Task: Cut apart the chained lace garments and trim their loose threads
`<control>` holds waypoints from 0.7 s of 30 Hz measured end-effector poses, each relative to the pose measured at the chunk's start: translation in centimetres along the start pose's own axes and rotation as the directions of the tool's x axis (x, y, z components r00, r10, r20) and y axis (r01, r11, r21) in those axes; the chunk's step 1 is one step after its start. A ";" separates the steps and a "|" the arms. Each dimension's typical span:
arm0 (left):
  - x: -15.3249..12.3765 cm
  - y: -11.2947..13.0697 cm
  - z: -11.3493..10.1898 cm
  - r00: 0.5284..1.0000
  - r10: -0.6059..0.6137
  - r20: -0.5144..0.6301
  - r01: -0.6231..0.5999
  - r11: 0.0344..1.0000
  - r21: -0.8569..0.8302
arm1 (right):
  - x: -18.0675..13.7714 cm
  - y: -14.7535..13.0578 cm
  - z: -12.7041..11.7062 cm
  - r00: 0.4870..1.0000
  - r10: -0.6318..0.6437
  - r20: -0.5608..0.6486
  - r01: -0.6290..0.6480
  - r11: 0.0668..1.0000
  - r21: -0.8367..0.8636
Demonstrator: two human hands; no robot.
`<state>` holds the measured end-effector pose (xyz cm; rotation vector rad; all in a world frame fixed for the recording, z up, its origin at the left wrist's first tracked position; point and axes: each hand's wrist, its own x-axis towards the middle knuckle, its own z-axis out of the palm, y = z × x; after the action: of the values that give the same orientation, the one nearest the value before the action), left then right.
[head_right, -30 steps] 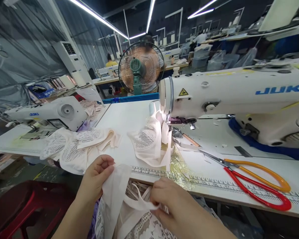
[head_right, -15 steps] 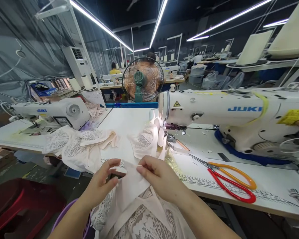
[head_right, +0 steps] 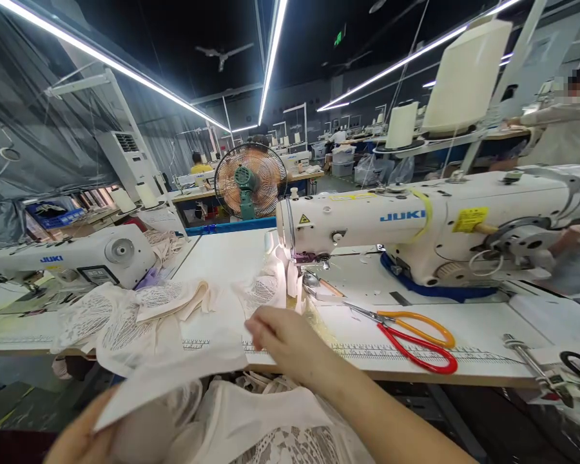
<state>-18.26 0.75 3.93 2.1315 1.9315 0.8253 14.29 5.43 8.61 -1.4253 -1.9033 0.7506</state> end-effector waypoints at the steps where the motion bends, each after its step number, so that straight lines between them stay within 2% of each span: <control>1: 1.5 0.0 -2.2 0.991 -0.071 -0.111 0.073 0.997 0.011 | 0.8 1.0 -0.6 0.997 0.050 -0.059 -0.057 0.991 -0.124; 2: 3.1 0.4 -4.3 0.973 -0.111 -0.204 0.123 0.991 0.050 | 1.7 2.1 -1.1 0.988 0.102 -0.117 -0.124 0.972 -0.199; 3: 4.9 1.3 -6.5 0.959 -0.092 -0.268 0.127 0.985 0.116 | 2.6 3.1 -1.4 0.975 0.154 -0.162 -0.192 0.948 -0.255; 6: 10.2 6.2 -11.6 0.931 0.125 -0.342 0.021 0.920 0.392 | 5.2 5.5 -1.5 0.940 0.267 -0.214 -0.330 0.871 -0.364; 8: 13.4 10.2 -13.4 0.908 0.225 -0.353 0.004 0.839 0.545 | 6.6 6.5 -0.7 0.928 0.311 -0.204 -0.369 0.838 -0.402; 10: 16.1 13.1 -13.8 0.890 0.236 -0.390 0.047 0.803 0.595 | 7.3 7.1 0.5 0.926 0.335 -0.171 -0.377 0.831 -0.409; 12: 18.1 14.2 -12.8 0.882 0.244 -0.404 0.060 0.791 0.609 | 7.6 7.5 1.6 0.935 0.326 -0.140 -0.355 0.849 -0.392; 14: 19.4 13.5 -10.4 0.902 0.248 -0.353 0.033 0.777 0.629 | 7.4 7.6 2.6 0.953 0.282 -0.108 -0.302 0.886 -0.353; 16: 19.9 11.6 -6.9 0.947 0.237 -0.217 -0.038 0.754 0.655 | 6.8 7.4 3.4 0.973 0.221 -0.061 -0.229 0.928 -0.292; 18: 19.6 9.1 -2.6 0.978 0.207 -0.027 -0.137 0.733 0.666 | 6.0 7.1 3.7 0.986 0.165 -0.006 -0.163 0.962 -0.219; 19: 19.3 7.8 -0.6 0.980 0.190 0.064 -0.184 0.725 0.664 | 5.6 6.9 3.7 0.989 0.145 0.013 -0.140 0.973 -0.185; 21: 18.6 5.4 3.0 0.976 0.130 0.177 -0.216 0.715 0.664 | 4.8 6.8 3.4 0.991 0.133 0.024 -0.129 0.984 -0.126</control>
<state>-11.66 18.36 9.38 2.7049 2.2216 -0.0561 14.78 11.52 2.06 -1.6379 -1.9240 0.7312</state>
